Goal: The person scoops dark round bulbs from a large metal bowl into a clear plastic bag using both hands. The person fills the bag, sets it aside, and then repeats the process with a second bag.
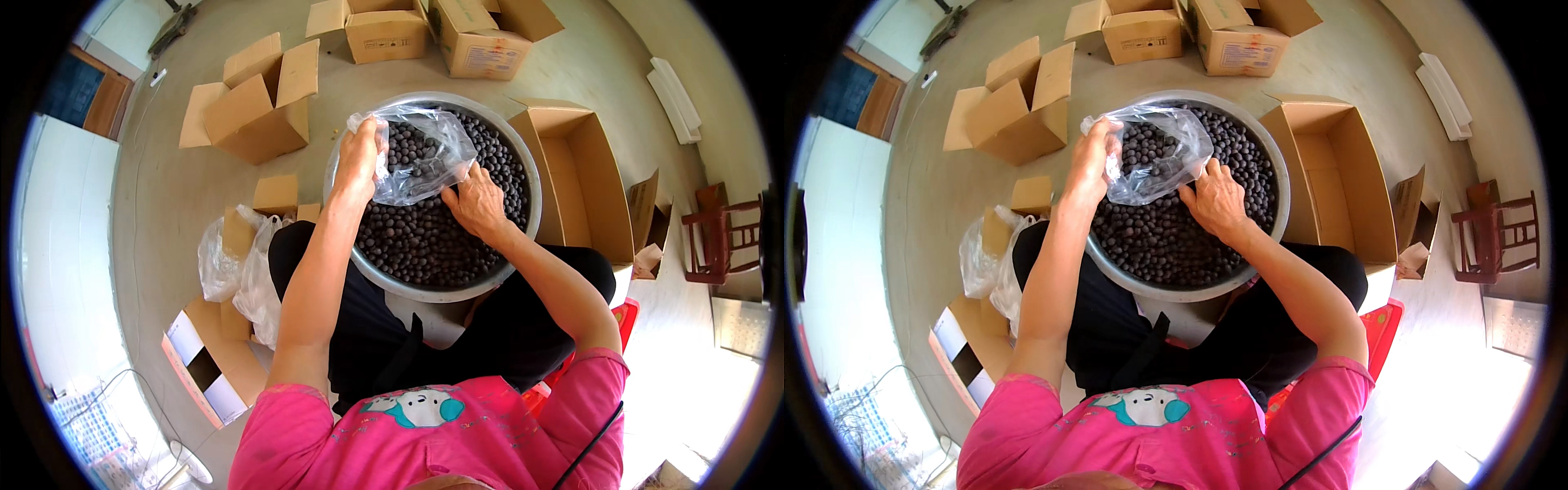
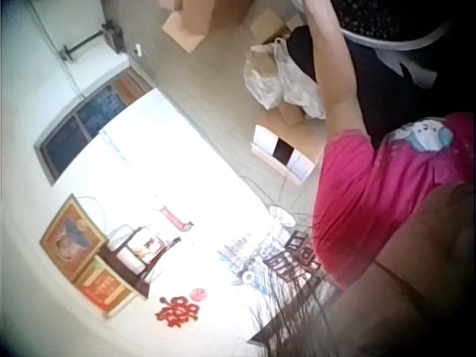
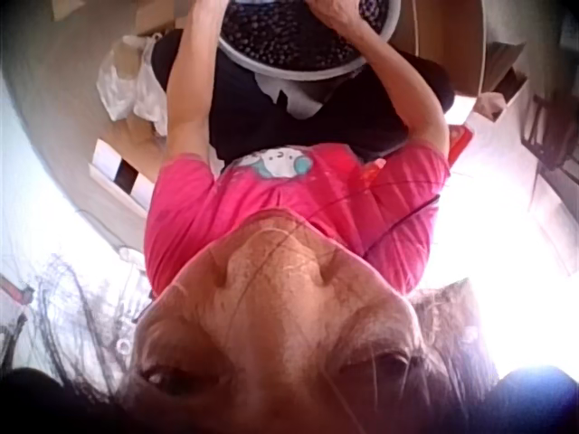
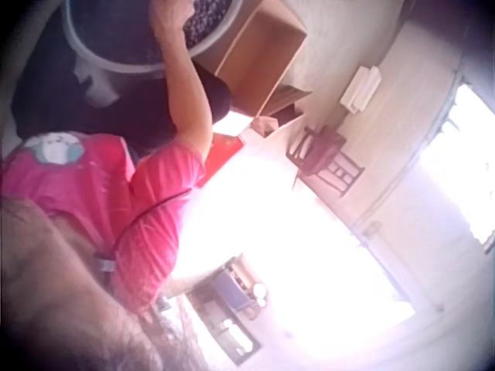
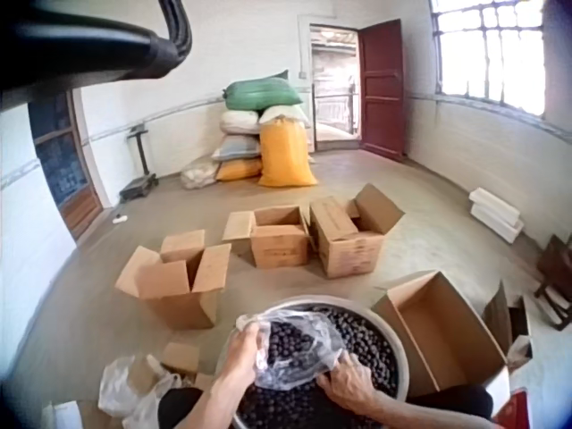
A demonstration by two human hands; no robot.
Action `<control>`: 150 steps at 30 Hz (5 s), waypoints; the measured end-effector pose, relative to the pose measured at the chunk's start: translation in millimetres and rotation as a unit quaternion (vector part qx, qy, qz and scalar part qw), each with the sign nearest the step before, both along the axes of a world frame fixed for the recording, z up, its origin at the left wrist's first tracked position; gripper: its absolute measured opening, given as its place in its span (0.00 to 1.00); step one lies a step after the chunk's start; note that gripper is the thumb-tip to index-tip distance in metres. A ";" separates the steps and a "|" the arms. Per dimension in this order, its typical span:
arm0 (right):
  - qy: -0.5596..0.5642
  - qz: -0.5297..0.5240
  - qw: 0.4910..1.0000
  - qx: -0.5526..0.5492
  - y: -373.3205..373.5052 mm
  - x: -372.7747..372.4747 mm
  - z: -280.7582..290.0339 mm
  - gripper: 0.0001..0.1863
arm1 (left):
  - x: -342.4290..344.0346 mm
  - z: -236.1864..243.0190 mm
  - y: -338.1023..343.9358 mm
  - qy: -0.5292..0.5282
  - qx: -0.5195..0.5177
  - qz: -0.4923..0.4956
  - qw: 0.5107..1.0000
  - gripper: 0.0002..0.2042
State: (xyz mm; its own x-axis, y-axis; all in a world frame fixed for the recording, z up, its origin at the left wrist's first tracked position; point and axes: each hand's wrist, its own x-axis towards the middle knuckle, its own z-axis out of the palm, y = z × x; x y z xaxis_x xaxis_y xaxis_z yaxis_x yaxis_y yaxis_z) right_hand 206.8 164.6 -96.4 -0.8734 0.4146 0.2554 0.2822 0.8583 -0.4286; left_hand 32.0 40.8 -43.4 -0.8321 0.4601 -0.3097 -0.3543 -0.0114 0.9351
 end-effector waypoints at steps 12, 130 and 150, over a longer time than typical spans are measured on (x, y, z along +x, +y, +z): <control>0.035 0.010 0.999 0.000 3.5 -7.9 -21.7 0.14 | -1.1 -2.7 -0.8 -0.004 0.005 -0.003 1.000 0.14; 0.176 -0.129 0.969 -0.119 63.1 -41.1 35.7 0.13 | 6.3 9.2 -2.9 -0.012 0.021 -0.016 1.000 0.15; 0.128 0.093 0.978 -0.135 -7.9 -107.0 16.6 0.11 | 5.8 4.2 -7.5 -0.013 0.024 -0.001 1.000 0.15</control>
State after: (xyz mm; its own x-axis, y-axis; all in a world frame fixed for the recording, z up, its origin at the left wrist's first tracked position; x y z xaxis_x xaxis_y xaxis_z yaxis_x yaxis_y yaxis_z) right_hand 99.8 156.7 -79.9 -0.8616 0.3370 0.3795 -0.0149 0.7307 -0.6826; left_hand 37.8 33.3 -39.2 -0.8226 0.4773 -0.3090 -0.3791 -0.0555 0.9237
